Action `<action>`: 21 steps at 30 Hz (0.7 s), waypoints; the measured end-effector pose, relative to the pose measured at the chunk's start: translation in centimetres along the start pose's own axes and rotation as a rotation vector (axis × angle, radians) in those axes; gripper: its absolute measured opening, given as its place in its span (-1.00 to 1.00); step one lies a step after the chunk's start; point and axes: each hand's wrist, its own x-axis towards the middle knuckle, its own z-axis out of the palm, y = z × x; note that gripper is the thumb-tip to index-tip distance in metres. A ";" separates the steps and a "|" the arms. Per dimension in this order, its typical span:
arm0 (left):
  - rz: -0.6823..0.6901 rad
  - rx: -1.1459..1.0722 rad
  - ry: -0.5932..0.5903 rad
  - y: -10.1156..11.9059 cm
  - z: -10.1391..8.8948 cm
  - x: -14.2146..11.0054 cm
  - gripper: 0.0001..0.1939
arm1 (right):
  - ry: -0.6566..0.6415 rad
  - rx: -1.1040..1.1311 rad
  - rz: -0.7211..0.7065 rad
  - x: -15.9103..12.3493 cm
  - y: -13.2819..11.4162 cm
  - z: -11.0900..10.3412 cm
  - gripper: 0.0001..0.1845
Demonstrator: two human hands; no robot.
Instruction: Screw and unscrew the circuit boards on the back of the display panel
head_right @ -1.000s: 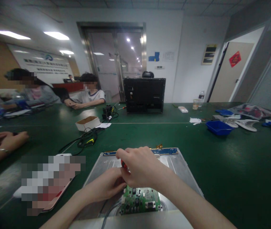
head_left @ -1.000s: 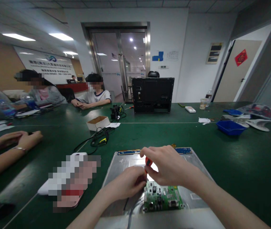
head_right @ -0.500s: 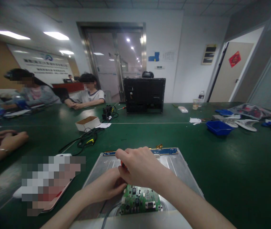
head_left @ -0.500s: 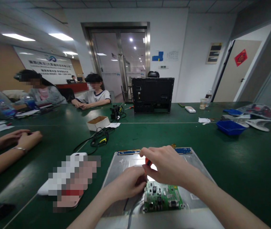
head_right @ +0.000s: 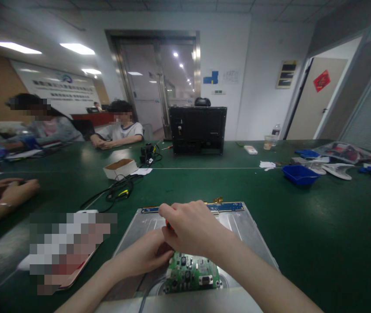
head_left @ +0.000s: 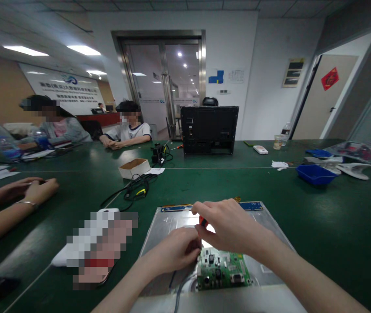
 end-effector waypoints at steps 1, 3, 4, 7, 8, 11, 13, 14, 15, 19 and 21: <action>0.004 0.007 -0.001 0.0 0.0 0.0 -0.88 | -0.003 0.000 0.000 0.0 0.0 0.0 -0.87; 0.014 0.026 -0.006 0.0 0.0 0.0 -0.88 | -0.007 0.000 0.003 0.0 0.0 0.0 -0.88; 0.018 0.029 -0.006 0.0 0.0 0.0 -0.88 | -0.011 0.001 0.005 0.0 0.0 -0.1 -0.89; 0.021 0.036 -0.004 -0.1 0.0 -0.1 -0.90 | -0.024 0.010 0.026 0.0 0.0 -0.1 -0.91; 0.014 0.043 -0.004 -0.1 0.0 -0.1 -0.90 | -0.028 0.014 0.034 0.0 0.0 -0.2 -0.90; -0.016 0.059 -0.016 -0.1 0.0 -0.1 -0.90 | -0.029 0.009 0.052 0.0 0.0 -0.2 -0.89; -0.026 0.064 -0.021 -0.1 -0.1 -0.1 -0.89 | -0.025 0.003 0.052 0.1 0.0 -0.1 -0.89; -0.026 0.066 -0.022 0.0 -0.1 -0.1 -0.88 | -0.022 0.001 0.049 0.1 0.0 -0.1 -0.89; -0.024 0.069 -0.023 0.0 -0.1 -0.1 -0.89 | -0.019 -0.001 0.046 0.1 0.0 -0.1 -0.88; -0.012 0.078 -0.029 0.3 -0.3 -0.2 -0.90 | -0.002 -0.009 0.034 0.0 0.1 0.0 -0.88; -0.003 0.076 -0.024 0.5 -0.4 -0.2 -0.90 | 0.009 -0.016 0.032 0.0 0.2 -0.1 -0.87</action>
